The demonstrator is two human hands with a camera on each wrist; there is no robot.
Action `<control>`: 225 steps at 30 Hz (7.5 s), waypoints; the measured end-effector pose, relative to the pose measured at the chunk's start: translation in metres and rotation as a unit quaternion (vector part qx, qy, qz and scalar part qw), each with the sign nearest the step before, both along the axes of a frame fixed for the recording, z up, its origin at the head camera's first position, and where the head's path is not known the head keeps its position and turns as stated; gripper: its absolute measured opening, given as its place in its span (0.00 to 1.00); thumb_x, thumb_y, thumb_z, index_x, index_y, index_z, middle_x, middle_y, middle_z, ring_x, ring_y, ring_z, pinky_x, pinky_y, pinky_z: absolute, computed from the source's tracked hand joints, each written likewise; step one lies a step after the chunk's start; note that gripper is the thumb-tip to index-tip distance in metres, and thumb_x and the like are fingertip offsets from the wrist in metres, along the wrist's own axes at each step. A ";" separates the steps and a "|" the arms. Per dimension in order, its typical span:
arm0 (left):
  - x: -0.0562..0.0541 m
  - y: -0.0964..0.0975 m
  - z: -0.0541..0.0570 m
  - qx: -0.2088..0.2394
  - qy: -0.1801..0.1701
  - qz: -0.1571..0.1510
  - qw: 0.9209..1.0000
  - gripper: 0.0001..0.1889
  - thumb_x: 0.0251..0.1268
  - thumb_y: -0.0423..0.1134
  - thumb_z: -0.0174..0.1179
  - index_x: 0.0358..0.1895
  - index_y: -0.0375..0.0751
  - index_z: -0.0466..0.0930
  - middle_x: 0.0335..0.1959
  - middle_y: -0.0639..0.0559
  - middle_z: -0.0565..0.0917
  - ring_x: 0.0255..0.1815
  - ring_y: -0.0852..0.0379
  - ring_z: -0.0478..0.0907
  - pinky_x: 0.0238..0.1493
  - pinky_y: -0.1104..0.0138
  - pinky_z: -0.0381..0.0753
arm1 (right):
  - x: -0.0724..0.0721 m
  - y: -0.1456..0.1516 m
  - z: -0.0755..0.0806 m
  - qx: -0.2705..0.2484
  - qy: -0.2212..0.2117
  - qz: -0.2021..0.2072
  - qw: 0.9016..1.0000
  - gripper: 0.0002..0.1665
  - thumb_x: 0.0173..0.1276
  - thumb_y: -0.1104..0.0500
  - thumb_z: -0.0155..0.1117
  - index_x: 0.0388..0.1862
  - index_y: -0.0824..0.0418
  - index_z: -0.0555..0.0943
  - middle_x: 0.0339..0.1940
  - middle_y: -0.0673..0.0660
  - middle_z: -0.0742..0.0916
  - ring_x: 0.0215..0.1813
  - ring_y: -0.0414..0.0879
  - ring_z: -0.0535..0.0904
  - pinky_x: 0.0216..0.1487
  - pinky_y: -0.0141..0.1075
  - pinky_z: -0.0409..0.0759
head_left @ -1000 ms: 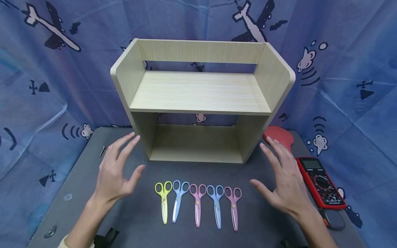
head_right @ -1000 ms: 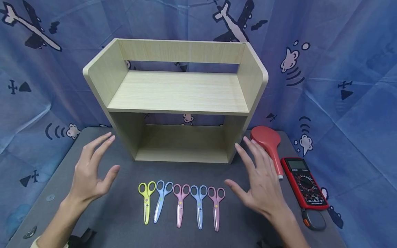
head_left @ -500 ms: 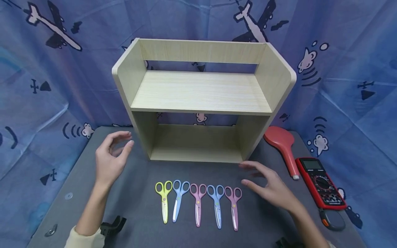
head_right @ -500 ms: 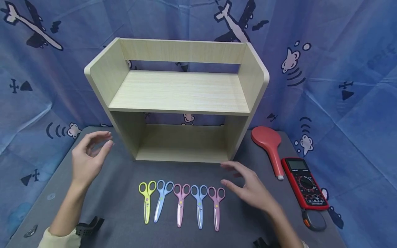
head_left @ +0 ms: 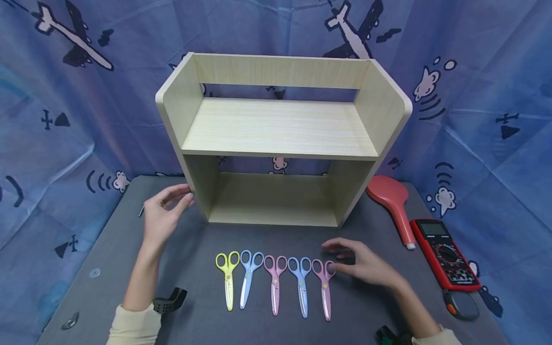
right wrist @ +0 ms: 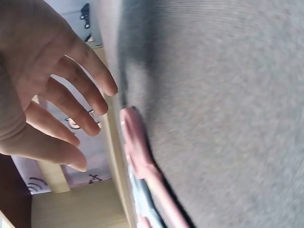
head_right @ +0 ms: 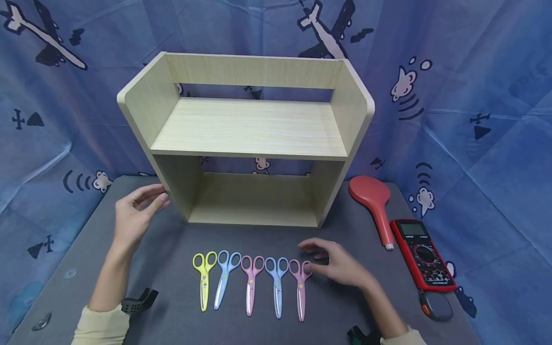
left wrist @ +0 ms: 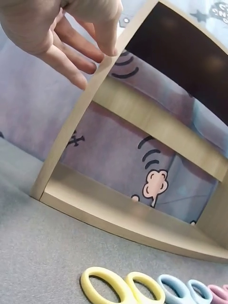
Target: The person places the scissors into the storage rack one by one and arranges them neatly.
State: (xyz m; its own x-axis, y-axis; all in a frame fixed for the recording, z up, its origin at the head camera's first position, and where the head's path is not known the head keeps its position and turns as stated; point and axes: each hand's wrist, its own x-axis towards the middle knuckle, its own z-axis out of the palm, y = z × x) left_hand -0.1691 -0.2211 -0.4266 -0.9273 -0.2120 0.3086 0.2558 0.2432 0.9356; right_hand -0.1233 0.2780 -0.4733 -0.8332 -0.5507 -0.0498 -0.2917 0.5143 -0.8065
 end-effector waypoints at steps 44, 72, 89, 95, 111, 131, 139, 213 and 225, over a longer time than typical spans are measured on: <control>-0.010 -0.002 -0.026 0.151 -0.059 -0.004 0.987 0.16 0.68 0.29 0.75 0.56 0.24 0.88 0.40 0.60 0.95 0.42 0.62 0.94 0.53 0.65 0.96 | -0.017 0.007 -0.010 0.068 -0.030 0.091 0.993 0.37 0.66 0.55 0.83 0.73 0.55 0.82 0.55 0.53 0.88 0.51 0.43 0.80 0.47 0.29 0.79; -0.011 -0.001 -0.026 0.155 -0.063 -0.006 0.986 0.17 0.68 0.30 0.76 0.56 0.24 0.88 0.40 0.59 0.95 0.42 0.63 0.94 0.51 0.68 0.96 | -0.013 0.031 0.001 0.039 -0.115 0.141 0.983 0.37 0.68 0.56 0.81 0.75 0.56 0.80 0.63 0.61 0.86 0.45 0.43 0.81 0.42 0.26 0.82; -0.009 -0.001 -0.026 0.153 -0.070 -0.007 0.986 0.18 0.68 0.31 0.76 0.57 0.24 0.88 0.40 0.60 0.94 0.42 0.64 0.94 0.51 0.69 0.96 | -0.008 0.029 0.007 0.019 -0.201 0.132 0.971 0.33 0.67 0.61 0.79 0.69 0.62 0.78 0.59 0.65 0.84 0.46 0.40 0.84 0.45 0.26 0.87; -0.010 -0.002 -0.026 0.161 -0.068 -0.008 0.985 0.17 0.68 0.30 0.76 0.56 0.24 0.88 0.40 0.59 0.95 0.42 0.63 0.94 0.52 0.68 0.96 | -0.006 0.032 0.004 -0.014 -0.218 0.170 0.961 0.34 0.71 0.64 0.75 0.75 0.65 0.77 0.62 0.69 0.84 0.43 0.34 0.83 0.44 0.24 0.86; -0.010 -0.002 -0.026 0.156 -0.066 -0.009 0.986 0.18 0.69 0.31 0.76 0.57 0.24 0.88 0.40 0.59 0.95 0.42 0.63 0.94 0.53 0.67 0.96 | -0.001 0.038 0.010 -0.051 -0.198 0.165 0.965 0.31 0.71 0.64 0.75 0.71 0.66 0.78 0.61 0.66 0.84 0.55 0.41 0.82 0.55 0.27 0.87; -0.009 -0.002 -0.025 0.160 -0.069 -0.010 0.985 0.17 0.69 0.30 0.75 0.56 0.24 0.88 0.40 0.59 0.94 0.43 0.62 0.94 0.54 0.64 0.96 | 0.013 -0.008 0.069 -0.186 -0.186 0.052 0.963 0.29 0.70 0.67 0.73 0.67 0.67 0.74 0.55 0.60 0.90 0.47 0.50 0.93 0.56 0.37 0.97; -0.010 -0.001 -0.025 0.161 -0.066 -0.012 0.985 0.17 0.69 0.30 0.75 0.57 0.24 0.88 0.40 0.59 0.94 0.43 0.62 0.94 0.54 0.64 0.96 | 0.017 -0.031 0.100 -0.216 -0.176 0.044 0.959 0.30 0.71 0.67 0.72 0.70 0.64 0.75 0.63 0.57 0.86 0.55 0.48 0.92 0.60 0.35 0.95; -0.008 0.001 -0.025 0.190 -0.073 -0.010 0.979 0.17 0.68 0.28 0.75 0.57 0.24 0.87 0.39 0.57 0.95 0.41 0.62 0.95 0.52 0.68 0.96 | -0.146 -0.264 0.245 -0.138 -0.010 -0.060 0.989 0.43 0.67 0.67 0.76 0.79 0.73 0.71 0.72 0.67 0.83 0.70 0.53 0.82 0.72 0.32 0.85; -0.008 0.001 -0.025 0.192 -0.073 -0.004 0.979 0.16 0.68 0.28 0.75 0.56 0.25 0.88 0.38 0.57 0.95 0.40 0.62 0.95 0.51 0.69 0.96 | -0.148 -0.267 0.249 -0.044 0.068 -0.013 0.997 0.37 0.65 0.66 0.80 0.72 0.73 0.78 0.64 0.65 0.87 0.56 0.44 0.82 0.57 0.25 0.83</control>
